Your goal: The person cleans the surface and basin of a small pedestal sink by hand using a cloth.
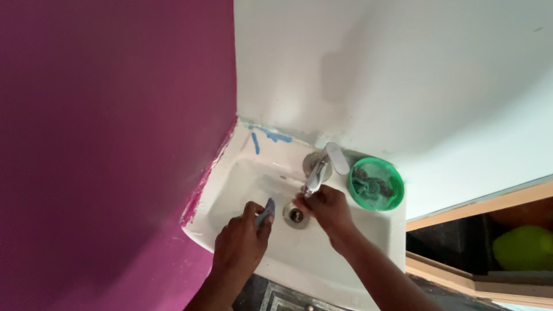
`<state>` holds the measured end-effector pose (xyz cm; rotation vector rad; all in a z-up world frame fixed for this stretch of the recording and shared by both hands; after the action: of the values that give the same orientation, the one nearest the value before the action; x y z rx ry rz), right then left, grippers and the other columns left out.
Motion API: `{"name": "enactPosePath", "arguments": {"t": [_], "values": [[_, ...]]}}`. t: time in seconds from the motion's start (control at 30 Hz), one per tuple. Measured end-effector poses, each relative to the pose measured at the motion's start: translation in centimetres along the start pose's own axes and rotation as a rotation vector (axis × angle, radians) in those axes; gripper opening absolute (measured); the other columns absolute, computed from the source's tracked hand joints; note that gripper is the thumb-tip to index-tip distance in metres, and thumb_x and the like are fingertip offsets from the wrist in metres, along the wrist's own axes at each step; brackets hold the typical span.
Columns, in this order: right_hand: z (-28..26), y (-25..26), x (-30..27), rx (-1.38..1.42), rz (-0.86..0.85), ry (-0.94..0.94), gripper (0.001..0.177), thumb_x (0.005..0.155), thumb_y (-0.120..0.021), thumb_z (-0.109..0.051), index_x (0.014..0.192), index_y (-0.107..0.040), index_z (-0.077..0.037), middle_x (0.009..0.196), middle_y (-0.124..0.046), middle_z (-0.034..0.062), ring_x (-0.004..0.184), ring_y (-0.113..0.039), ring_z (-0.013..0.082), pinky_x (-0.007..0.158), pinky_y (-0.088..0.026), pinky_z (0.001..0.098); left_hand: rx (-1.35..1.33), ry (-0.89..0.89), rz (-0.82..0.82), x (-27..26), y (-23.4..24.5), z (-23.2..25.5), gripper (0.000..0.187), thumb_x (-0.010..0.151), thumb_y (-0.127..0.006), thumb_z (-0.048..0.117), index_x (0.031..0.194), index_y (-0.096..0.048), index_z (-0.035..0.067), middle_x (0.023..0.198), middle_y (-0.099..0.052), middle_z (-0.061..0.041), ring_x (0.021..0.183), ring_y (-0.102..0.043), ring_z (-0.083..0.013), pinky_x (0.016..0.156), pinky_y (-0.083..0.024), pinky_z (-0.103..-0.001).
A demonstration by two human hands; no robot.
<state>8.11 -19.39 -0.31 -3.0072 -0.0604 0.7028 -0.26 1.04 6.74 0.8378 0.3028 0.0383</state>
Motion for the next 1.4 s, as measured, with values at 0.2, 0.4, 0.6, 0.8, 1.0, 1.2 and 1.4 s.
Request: {"name": "enactPosePath", "arguments": {"t": [0.2,0.4,0.6,0.8,1.0,1.2,1.4], "values": [[-10.4,4.5,-8.1,-0.974,0.338,0.434,0.026,0.090,-0.071,-0.017,0.114,-0.068,-0.006,0.109,-0.072,0.0120,0.090,-0.073,0.0242,0.078,-0.062,0.0380,-0.340,-0.163,0.129,1.9,-2.8,1.4,0.027,0.094,-0.065,0.024,0.113,-0.054,0.008,0.088,-0.075,-0.018,0.082,-0.072,-0.0427,0.070,-0.056,-0.055],[-10.6,6.0,-7.9,-1.314,0.321,0.502,0.015,0.088,-0.072,-0.014,0.100,-0.070,-0.004,0.108,-0.069,0.0121,0.094,-0.070,0.0311,0.083,-0.059,0.0452,-0.347,-0.106,0.052,2.8,-4.8,2.8,0.027,0.093,-0.067,0.023,0.113,-0.056,0.009,0.092,-0.076,-0.018,0.089,-0.073,-0.0404,0.078,-0.057,-0.052],[-10.2,6.5,-9.5,-1.296,0.283,0.542,0.010,0.089,-0.069,-0.011,0.098,-0.071,-0.006,0.101,-0.071,0.0099,0.089,-0.073,0.0271,0.080,-0.061,0.0419,-0.367,-0.079,0.037,1.6,-3.4,2.1,0.026,0.094,-0.066,0.023,0.114,-0.057,0.009,0.095,-0.076,-0.018,0.089,-0.073,-0.0404,0.079,-0.055,-0.053],[-12.1,4.7,-16.6,-1.217,0.279,0.515,0.019,0.084,-0.078,-0.016,0.102,-0.074,-0.012,0.094,-0.073,0.0040,0.077,-0.076,0.0186,0.068,-0.064,0.0351,-0.432,-0.010,0.088,0.9,-1.1,-0.3,0.026,0.095,-0.064,0.023,0.115,-0.056,0.008,0.094,-0.077,-0.016,0.086,-0.074,-0.0371,0.077,-0.056,-0.050],[-14.8,-3.3,-17.9,-1.058,-0.060,0.790,0.018,0.084,-0.076,-0.008,0.101,-0.073,-0.010,0.105,-0.072,0.0055,0.086,-0.076,0.0186,0.066,-0.064,0.0311,-0.525,0.142,0.135,-0.8,1.8,-3.9,0.027,0.096,-0.062,0.025,0.115,-0.058,0.007,0.089,-0.080,-0.012,0.080,-0.079,-0.0287,0.073,-0.058,-0.041],[-13.8,-14.8,-7.4,-1.238,-0.221,0.991,0.012,0.094,-0.064,-0.008,0.104,-0.068,-0.002,0.111,-0.067,0.0121,0.106,-0.065,0.0339,0.085,-0.057,0.0449,-0.532,0.188,0.124,-3.4,3.8,-4.6,0.027,0.095,-0.062,0.026,0.114,-0.058,0.007,0.087,-0.081,-0.011,0.078,-0.079,-0.0254,0.071,-0.058,-0.039],[-11.4,-17.1,-3.2,-1.170,-0.099,1.181,0.025,0.089,-0.061,0.001,0.112,-0.069,-0.002,0.115,-0.065,0.0151,0.110,-0.062,0.0352,0.092,-0.055,0.0440,-0.617,0.119,0.191,-3.7,4.4,-5.8,0.027,0.092,-0.064,0.023,0.113,-0.060,0.006,0.091,-0.081,-0.012,0.080,-0.080,-0.0196,0.073,-0.060,-0.035]]}}
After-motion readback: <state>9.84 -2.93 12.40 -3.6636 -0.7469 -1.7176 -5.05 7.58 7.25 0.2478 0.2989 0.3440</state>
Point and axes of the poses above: each hand's wrist, its own x-axis towards the middle knuckle, its own y-axis out of the back of the hand, z = x × y, the point moved 9 cm from there along x, towards the middle knuckle
